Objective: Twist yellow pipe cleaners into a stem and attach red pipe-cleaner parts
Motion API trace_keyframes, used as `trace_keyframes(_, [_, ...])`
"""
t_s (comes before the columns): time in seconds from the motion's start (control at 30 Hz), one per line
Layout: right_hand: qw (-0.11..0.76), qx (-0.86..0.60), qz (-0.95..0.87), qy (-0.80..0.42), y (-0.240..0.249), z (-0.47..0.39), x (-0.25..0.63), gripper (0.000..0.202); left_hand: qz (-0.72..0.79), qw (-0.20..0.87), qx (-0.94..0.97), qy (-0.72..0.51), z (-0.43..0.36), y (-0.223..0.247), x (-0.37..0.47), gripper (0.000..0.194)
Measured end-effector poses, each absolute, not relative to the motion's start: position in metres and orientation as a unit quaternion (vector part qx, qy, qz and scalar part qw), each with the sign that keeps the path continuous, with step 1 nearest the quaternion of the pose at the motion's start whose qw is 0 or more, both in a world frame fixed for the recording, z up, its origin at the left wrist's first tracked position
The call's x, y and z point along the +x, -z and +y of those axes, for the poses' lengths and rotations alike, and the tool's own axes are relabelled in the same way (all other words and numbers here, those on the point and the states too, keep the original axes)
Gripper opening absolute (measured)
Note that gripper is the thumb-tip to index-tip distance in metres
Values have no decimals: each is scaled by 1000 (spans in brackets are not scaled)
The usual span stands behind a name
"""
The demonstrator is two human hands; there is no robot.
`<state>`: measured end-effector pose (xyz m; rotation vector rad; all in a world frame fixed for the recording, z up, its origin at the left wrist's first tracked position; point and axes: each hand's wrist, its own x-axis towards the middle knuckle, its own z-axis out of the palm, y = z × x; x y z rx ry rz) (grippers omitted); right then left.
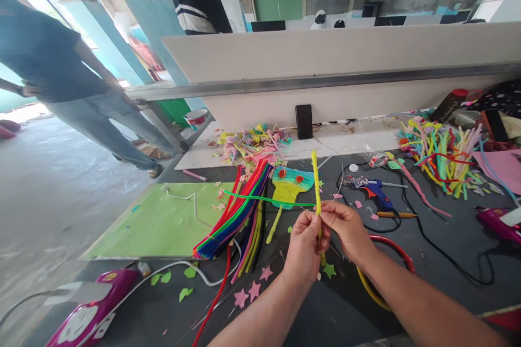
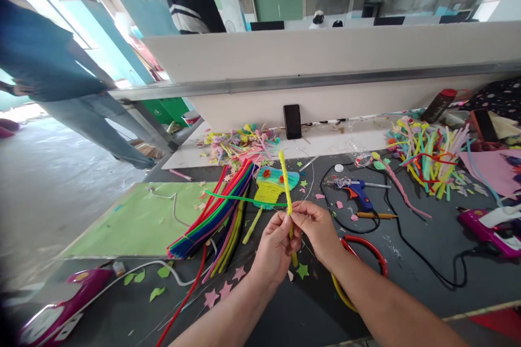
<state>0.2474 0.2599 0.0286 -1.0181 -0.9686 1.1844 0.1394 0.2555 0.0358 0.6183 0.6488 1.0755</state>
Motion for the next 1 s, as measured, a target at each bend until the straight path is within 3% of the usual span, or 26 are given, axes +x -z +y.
trace_keyframes(0.23, [584,-386,-334,-631,-31,255,241,17,297,770,267,-497,254,-37,143,36])
trace_keyframes(0.5, [593,-453,-369,-554,-32,253,246,22,261,794,276,-474,251,-35,146,23])
trace_keyframes(0.6, [629,-459,-413,-472,-36,255,251,17,296,750,319,-499,264,-47,129,21])
trace_keyframes(0.73, [536,-498,-496,-468,-44,252,250,18,337,620,398,-586,291,-66,94,40])
trace_keyframes(0.8, [487,-503,-519,-490,-46,248,245,17,325,630,401,-580,300,-69,83,44])
trace_keyframes(1.0, [422,-538,-538,-493,-45,242,231,13,319,704,353,-528,300,-59,86,29])
